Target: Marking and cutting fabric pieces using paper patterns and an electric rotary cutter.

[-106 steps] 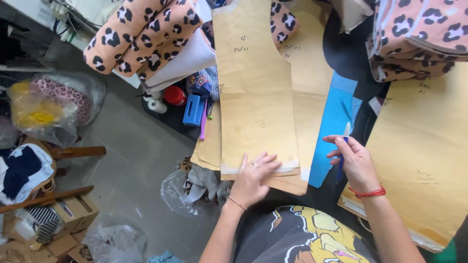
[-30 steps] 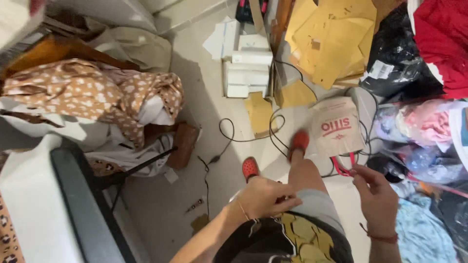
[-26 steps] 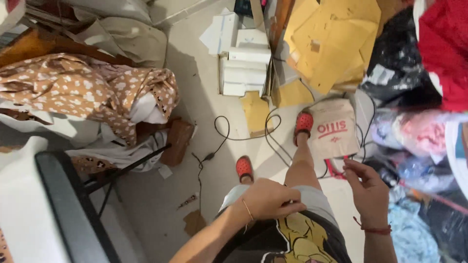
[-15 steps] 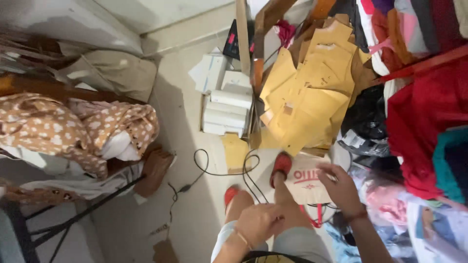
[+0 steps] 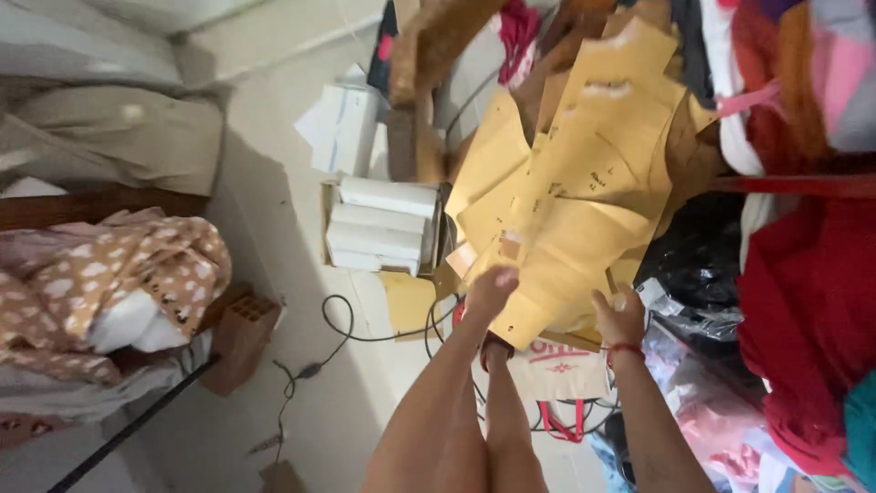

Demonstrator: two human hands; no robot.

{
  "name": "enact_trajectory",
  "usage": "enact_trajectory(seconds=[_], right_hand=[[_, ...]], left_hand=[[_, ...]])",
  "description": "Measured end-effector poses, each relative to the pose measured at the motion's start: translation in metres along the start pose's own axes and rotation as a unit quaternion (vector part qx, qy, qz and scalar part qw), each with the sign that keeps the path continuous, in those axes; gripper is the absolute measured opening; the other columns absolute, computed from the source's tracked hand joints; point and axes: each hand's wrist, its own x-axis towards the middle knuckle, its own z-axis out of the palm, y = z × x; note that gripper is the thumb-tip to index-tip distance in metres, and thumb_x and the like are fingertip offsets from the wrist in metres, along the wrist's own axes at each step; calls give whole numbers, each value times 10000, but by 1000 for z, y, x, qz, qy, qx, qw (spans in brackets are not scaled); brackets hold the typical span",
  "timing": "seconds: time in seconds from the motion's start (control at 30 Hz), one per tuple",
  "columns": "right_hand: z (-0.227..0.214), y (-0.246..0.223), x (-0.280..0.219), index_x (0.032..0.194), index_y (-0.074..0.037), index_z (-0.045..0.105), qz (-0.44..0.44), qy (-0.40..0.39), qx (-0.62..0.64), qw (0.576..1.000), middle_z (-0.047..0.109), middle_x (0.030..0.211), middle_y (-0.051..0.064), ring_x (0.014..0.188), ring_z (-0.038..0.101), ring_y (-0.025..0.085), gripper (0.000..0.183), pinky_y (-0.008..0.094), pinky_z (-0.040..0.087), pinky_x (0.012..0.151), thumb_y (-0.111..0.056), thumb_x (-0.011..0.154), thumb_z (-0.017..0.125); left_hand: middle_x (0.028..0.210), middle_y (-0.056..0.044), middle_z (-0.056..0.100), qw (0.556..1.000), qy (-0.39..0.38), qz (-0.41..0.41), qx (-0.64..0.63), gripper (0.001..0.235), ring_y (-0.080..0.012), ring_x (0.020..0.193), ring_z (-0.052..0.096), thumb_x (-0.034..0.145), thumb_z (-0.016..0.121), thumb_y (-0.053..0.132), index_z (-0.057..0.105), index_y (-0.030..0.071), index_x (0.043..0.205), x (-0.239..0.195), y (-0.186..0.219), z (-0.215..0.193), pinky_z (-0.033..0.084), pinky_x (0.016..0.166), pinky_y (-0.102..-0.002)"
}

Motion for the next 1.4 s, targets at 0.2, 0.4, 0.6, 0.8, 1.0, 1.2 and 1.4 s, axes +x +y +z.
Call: enact_trajectory(seconds=[0.2, 0.4, 0.6, 0.8, 1.0, 1.2, 1.4], right_hand=[[26, -46, 13, 1203, 181, 345, -216, 50, 173, 960, 194, 1222, 384, 1154, 260, 516, 763, 493, 393, 890, -81, 636, 783], [23, -87, 14, 1385, -232, 192, 40, -139, 138, 980, -76, 1367, 278, 1251, 215, 398, 769, 460, 204, 1039, -444, 769, 602], [-9, -130, -3, 1296, -156, 298, 43, -131, 200, 970, 93, 1271, 248, 1185, 120, 337, 538, 399, 105, 994, -389, 846, 479], [-32, -106, 10, 1058, -95, 576, 44, 27, 154, 987, 585, 971, 102, 898, 548, 211, 366, 359, 400, 794, -315, 784, 677], [-40, -103, 20, 1039, 12, 569, -49, -22, 156, 986, 562, 904, 138, 785, 496, 187, 293, 374, 409, 737, -219, 866, 618], [-48, -134, 5, 1013, 2, 576, -36, -42, 105, 993, 572, 838, 134, 764, 543, 202, 389, 378, 412, 740, -363, 879, 590], [-58, -175, -13, 877, -59, 588, -39, -118, 183, 975, 483, 669, 5, 574, 432, 108, 216, 271, 389, 562, -273, 852, 592]], left_hand=[[1131, -99, 526, 990, 91, 36, -101, 707, -274, 1064, 508, 583, 749, 344, 440, 119, 1179, 39, 51, 13, 399, 956, -369], [1097, -91, 495, 994, 88, 47, 32, 337, -306, 986, 545, 766, 615, 128, 476, 193, 1066, 14, 115, 12, 493, 821, -399], [926, -112, 542, 946, 90, 239, 197, 316, -314, 886, 562, 644, 572, -6, 513, 104, 935, -39, 146, 33, 533, 604, -399], [944, -302, 567, 952, -80, 296, 8, 406, -488, 904, 515, 718, 567, 274, 548, -58, 951, -37, 158, 1, 443, 788, -537], [1017, -110, 432, 974, 217, 54, 41, 680, -317, 981, 498, 534, 777, 320, 353, 150, 1037, 62, 94, 15, 451, 848, -384], [928, -42, 462, 985, 141, 67, 67, 450, -294, 888, 563, 771, 521, 111, 319, 277, 1138, 50, 115, 12, 480, 775, -400], [982, -76, 555, 969, 98, 46, 220, 693, -288, 962, 525, 718, 529, 152, 195, 273, 1314, -15, 135, -31, 483, 761, -433]])
